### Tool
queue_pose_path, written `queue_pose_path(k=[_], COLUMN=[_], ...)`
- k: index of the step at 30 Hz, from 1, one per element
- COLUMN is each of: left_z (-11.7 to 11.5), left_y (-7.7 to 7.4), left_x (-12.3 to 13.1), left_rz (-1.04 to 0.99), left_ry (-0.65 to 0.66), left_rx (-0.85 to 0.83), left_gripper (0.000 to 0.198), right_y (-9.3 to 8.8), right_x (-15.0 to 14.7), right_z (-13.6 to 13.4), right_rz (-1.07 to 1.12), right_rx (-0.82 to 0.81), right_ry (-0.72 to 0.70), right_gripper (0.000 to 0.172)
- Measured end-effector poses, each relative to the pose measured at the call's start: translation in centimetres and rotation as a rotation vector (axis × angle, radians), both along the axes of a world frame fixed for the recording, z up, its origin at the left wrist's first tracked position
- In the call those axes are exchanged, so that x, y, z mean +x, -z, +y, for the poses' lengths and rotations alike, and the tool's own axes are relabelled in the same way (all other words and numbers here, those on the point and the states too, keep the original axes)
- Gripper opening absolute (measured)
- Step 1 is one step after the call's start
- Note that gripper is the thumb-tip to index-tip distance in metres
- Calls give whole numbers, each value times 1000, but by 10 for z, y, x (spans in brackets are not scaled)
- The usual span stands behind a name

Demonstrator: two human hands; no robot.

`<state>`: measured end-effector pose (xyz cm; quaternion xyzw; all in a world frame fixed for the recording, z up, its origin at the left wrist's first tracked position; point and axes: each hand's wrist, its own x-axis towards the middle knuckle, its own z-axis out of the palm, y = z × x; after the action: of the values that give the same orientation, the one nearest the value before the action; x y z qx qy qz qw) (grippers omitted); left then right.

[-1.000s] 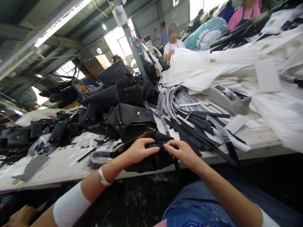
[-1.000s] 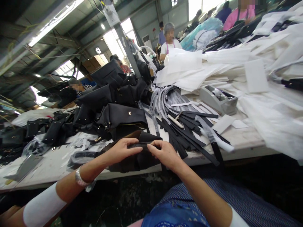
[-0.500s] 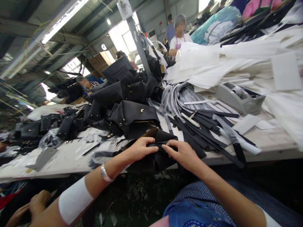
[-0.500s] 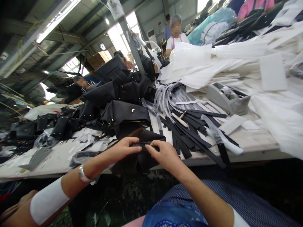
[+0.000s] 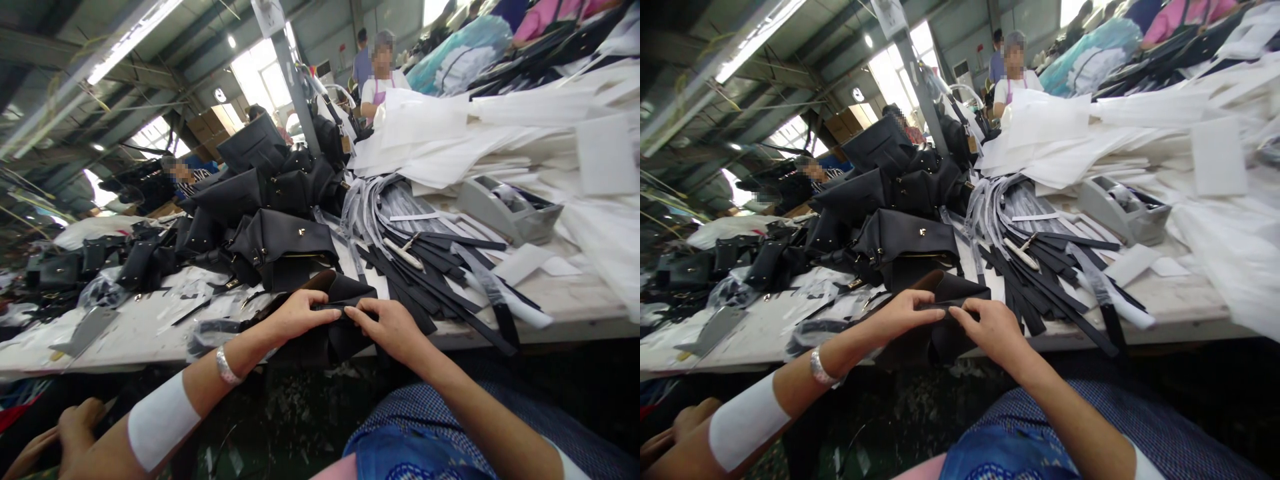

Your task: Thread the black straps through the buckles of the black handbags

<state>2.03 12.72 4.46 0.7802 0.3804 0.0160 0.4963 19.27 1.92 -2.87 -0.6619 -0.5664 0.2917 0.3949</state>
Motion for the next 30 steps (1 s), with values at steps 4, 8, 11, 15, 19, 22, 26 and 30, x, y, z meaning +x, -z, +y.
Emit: queue_pose_path(k=[4,8,11,15,19,22,26,30], left_z=[-1,-2,-2,-1,-1,-2,-6,-10], left_y=[-5,-10,-10,-8,-7,-4,3,7], left_x=[2,2,1,0,0,-1,-3,-8], left_rz=[15,29,15,12,-1,25,54,39], left_ry=[34,70,80,56,30,-3,-69,-83], left_rx=[36,40,14,0,-16,-10,41,26], left_gripper=[32,30,30,29,29,34,41,41], right_y=[-1,-4,-9,-14,-9,-6,-3,3], right_x=[1,3,2,-1,-1,-4,-12,-5], right_z=[-2,-3,-5,-6,-3,-3,-6,-5], right_rz=[0,19,-49,-152,-149,-123,-97,52], right_rx=[9,16,4,-42,-84,-73,-12,35], right_ry=[-7,-63,-27,54,71,68,84,-56], right_gripper=[40,41,41,40,42,43,43,41])
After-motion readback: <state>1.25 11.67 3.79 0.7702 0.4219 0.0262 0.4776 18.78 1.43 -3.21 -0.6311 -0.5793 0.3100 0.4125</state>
